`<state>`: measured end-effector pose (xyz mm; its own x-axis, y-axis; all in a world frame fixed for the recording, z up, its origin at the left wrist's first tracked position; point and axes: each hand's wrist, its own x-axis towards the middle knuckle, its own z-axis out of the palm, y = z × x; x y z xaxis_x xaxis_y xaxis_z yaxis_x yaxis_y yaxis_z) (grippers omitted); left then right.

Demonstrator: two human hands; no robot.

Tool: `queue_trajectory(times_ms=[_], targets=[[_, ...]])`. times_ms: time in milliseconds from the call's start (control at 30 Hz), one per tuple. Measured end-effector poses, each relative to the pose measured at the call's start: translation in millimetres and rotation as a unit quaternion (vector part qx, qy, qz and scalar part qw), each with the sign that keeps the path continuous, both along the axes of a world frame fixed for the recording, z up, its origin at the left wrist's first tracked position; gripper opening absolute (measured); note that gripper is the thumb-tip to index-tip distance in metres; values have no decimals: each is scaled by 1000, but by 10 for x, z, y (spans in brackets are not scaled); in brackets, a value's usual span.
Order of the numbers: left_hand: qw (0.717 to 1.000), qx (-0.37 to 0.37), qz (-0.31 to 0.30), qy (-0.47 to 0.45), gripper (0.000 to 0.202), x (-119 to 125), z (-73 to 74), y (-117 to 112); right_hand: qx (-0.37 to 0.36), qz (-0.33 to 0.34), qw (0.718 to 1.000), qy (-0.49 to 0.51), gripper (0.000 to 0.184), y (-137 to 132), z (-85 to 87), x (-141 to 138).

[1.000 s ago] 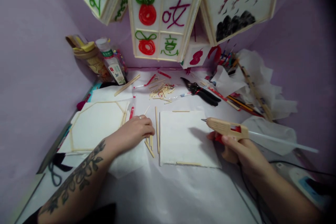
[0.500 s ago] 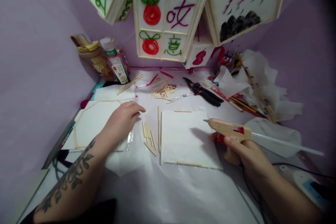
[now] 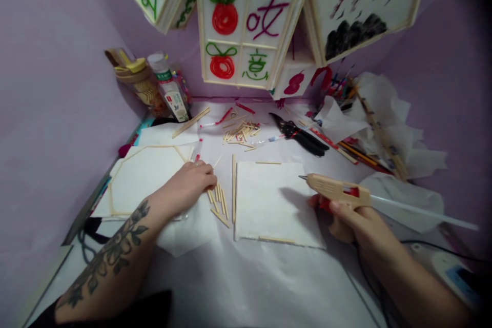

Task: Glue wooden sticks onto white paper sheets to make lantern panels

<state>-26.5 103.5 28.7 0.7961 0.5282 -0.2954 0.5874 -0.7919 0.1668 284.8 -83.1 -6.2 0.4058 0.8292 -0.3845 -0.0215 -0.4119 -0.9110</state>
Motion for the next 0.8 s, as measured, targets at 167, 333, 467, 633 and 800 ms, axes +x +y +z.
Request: queue_trajectory(times_ms=[167,333,467,633,800], targets=[[1000,-12,-18,-3,14,-5,17,-2,-1,-6,1000,1,34,3,18,-19],[998,-53,-3,-31,9,44,46,-67,12,-23,1000,0,30,10,36,-41],[997,-72,-12,-16,10,91,56,-122,-3,-14,1000,-3,34,5,46,-39],[997,-60,-41,-33,12,82,57,-93,12,-19,1000,-2,28,6,47,-36],[990,58,-82,-103,10,101,-51,-60,19,-13,1000,7,28,4,28,-24]])
